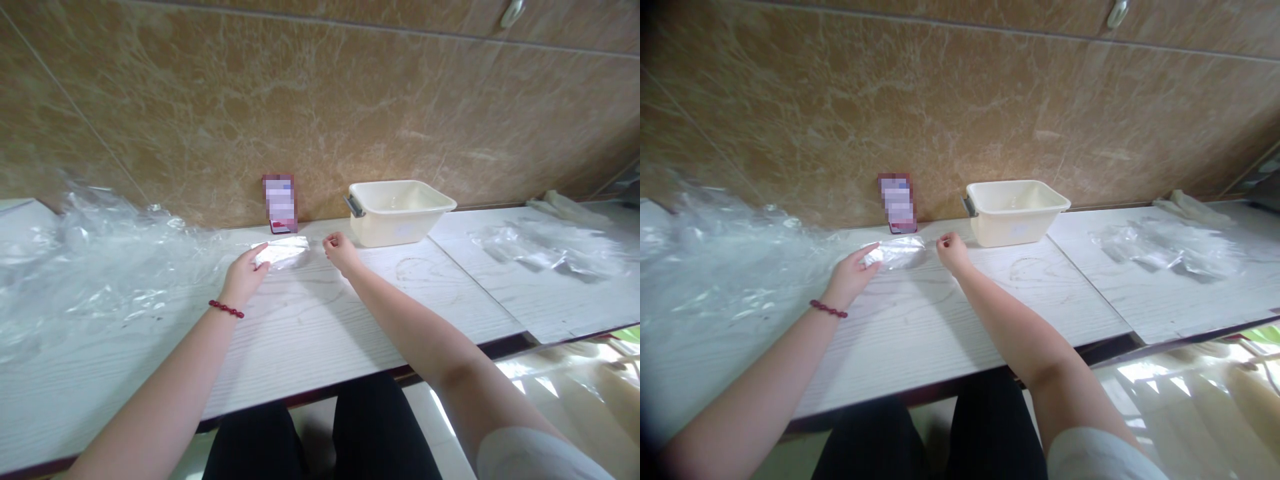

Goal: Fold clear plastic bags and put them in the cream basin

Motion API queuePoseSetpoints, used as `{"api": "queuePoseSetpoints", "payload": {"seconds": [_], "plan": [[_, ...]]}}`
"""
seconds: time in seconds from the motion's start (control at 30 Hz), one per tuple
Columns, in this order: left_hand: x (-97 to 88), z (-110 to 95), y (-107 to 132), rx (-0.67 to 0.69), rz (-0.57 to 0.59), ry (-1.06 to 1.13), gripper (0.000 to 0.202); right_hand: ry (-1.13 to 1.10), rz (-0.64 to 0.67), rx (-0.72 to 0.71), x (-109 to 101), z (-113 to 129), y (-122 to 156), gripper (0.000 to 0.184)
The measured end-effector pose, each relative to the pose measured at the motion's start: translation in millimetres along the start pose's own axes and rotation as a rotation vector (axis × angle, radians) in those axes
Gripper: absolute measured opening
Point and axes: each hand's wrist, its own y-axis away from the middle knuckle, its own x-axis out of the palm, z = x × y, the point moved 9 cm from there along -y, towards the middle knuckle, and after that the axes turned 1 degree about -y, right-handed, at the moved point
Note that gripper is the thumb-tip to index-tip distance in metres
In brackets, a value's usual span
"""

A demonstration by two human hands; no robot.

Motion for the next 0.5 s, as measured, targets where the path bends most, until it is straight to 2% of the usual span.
{"api": "queuePoseSetpoints", "payload": {"seconds": [0.03,0.1,0.17,0.23,0.3,0.37,0.5], "plan": [[-2.3,-13.6,3.4,0.099,-0.039,-0.026,0.045,-0.071,0.008,0.022,3.4,2.4,4.3,0.009],[2.7,-38.6,13.0,0.267,-0.036,-0.038,0.044,-0.293,0.166,0.113,25.7,6.4,18.7,0.014],[18.9,-52.5,21.4,0.344,0.070,-0.054,0.046,-0.495,0.380,0.200,53.0,13.7,38.7,0.019],[38.5,-56.8,27.4,0.375,0.212,-0.090,0.044,-0.639,0.512,0.252,69.4,20.3,54.5,0.020],[55.6,-57.0,32.3,0.421,0.336,-0.148,0.042,-0.729,0.526,0.292,73.3,20.6,59.5,0.015],[68.2,-57.2,37.3,0.491,0.422,-0.215,0.042,-0.772,0.467,0.340,69.9,15.6,56.7,0.014],[82.0,-62.8,49.2,0.651,0.483,-0.362,0.047,-0.797,0.329,0.398,55.5,7.0,43.4,0.021]]}}
